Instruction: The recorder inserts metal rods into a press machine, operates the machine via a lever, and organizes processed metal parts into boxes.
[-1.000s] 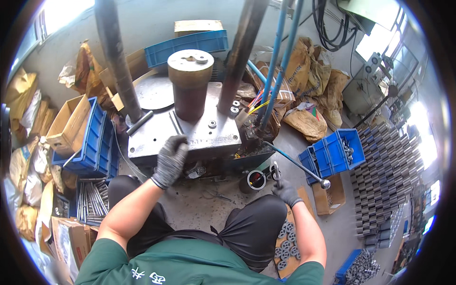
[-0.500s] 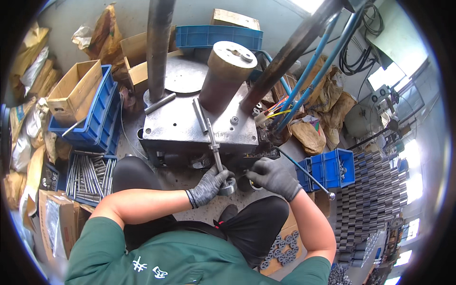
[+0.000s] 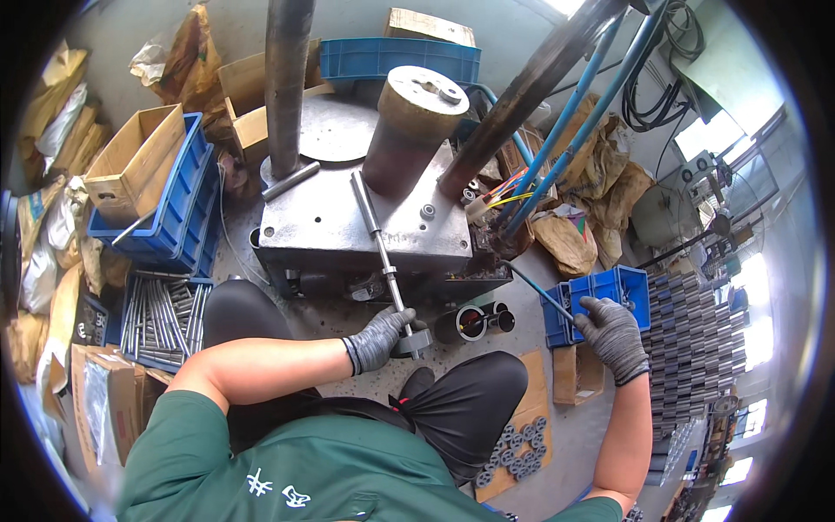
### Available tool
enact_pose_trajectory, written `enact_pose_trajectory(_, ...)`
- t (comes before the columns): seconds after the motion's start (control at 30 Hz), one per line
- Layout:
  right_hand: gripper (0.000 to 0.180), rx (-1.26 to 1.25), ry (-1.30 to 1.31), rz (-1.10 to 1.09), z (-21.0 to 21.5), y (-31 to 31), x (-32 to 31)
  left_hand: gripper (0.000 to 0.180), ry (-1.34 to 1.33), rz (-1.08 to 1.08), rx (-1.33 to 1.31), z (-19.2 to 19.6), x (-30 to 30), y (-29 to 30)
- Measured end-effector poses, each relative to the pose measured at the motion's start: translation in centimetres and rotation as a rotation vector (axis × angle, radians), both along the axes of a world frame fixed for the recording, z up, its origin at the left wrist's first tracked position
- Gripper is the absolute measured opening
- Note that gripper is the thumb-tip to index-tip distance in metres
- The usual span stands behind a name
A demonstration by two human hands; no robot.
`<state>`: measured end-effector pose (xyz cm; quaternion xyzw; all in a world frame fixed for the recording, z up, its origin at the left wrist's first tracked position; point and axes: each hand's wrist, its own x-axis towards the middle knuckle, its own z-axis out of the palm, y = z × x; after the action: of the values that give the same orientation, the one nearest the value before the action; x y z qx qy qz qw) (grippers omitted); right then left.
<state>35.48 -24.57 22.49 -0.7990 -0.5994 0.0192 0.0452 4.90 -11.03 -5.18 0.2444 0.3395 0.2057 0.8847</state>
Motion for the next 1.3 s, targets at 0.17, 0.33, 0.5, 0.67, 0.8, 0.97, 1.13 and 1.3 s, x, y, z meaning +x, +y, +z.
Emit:
enact_pose_trajectory(0.17, 0.062, -0.141, 0.034, -0.043, -0.9, -1.6, 2.6, 0.024, 0.007, 0.055, -0.087, 0.8, 0.7, 1.6)
enact_pose_trajectory(0.33, 0.076, -0.203, -0.129, 0.005, -0.6, -0.7, 1.4, 0.024, -0.026, 0.090, -0.171, 1.5, 0.5, 4.0)
enact_pose_trajectory(0.5, 0.045, -0.236, -0.098, 0.193, -1.3, -0.6, 2.1, 0.031, 0.021, 0.168, -0.022, 0.0, 0.8, 6.1)
enact_pose_trajectory(0.67, 0.023, -0.105, -0.035, 0.157, -1.6, -0.5, 1.7, 0.033, 0.115, 0.171, 0.289, -1.1, 0.2, 6.1)
enact_pose_trajectory(0.8, 0.008, 0.092, -0.043, 0.187, -2.2, -1.2, 2.1, 0.032, 0.206, 0.158, 0.464, -0.2, -0.3, 5.8)
enact_pose_trajectory(0.97, 0.007, 0.150, -0.124, 0.167, -2.5, -1.4, 1.8, 0.030, 0.219, 0.236, 0.860, 5.4, -1.5, 6.6)
enact_pose_trajectory(1.13, 0.007, 0.196, -0.154, 0.175, -2.6, -1.3, 2.0, 0.025, 0.038, 0.297, 1.013, 12.9, -2.1, 11.2)
enact_pose_trajectory(1.3, 0.021, 0.226, -0.088, 0.152, -2.4, -1.6, 2.2, 0.017, -0.031, 0.536, 1.309, 21.4, -0.8, 18.8)
